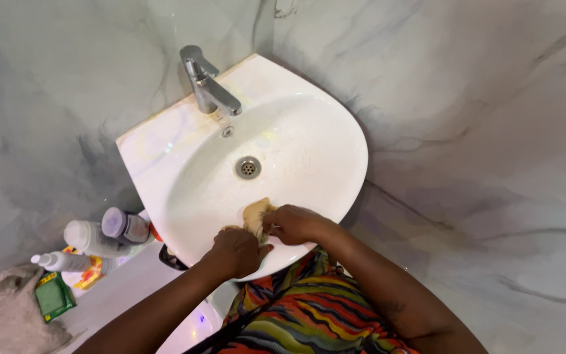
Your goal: The person wipes the surfaces and the faucet of a bathroom sink with a cloth.
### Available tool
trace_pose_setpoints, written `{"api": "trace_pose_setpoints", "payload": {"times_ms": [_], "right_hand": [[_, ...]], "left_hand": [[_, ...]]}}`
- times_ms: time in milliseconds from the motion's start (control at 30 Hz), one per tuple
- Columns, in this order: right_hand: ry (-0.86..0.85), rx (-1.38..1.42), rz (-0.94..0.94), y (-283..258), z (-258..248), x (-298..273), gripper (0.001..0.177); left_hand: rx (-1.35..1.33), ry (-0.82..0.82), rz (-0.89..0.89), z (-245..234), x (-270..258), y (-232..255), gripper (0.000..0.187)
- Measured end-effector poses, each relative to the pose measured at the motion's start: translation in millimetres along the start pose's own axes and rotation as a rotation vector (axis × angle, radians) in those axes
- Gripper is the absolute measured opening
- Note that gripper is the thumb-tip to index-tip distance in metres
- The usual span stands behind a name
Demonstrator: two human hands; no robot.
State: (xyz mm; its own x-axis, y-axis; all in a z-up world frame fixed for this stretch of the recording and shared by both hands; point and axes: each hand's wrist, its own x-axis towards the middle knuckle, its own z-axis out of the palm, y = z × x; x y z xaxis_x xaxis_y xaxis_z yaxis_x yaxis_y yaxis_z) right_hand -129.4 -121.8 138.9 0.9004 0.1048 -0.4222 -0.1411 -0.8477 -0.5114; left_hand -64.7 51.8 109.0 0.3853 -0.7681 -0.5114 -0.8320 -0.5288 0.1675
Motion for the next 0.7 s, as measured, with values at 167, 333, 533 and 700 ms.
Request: {"api": "trace_pose_setpoints", "payload": {"times_ms": [167, 333, 533, 700], "right_hand": [[-0.04, 0.011, 0.12, 13, 17, 31, 0.033], [0.03, 0.043, 0.133, 30, 14, 27, 0.034], [0.294, 0.032, 0.006, 46, 10, 13, 0.043], [0.341, -0.075, -0.119, 35, 23, 11, 0.063]], "left_hand": [[-0.083, -0.07, -0.14, 10, 54, -23, 0.094], [-0.125, 0.018, -0.172, 23, 119, -63, 0.114], [-0.094, -0.095, -0.238, 11, 116, -49, 0.11], [-0.013, -0.096, -0.11, 2, 37, -7, 0.105]]}}
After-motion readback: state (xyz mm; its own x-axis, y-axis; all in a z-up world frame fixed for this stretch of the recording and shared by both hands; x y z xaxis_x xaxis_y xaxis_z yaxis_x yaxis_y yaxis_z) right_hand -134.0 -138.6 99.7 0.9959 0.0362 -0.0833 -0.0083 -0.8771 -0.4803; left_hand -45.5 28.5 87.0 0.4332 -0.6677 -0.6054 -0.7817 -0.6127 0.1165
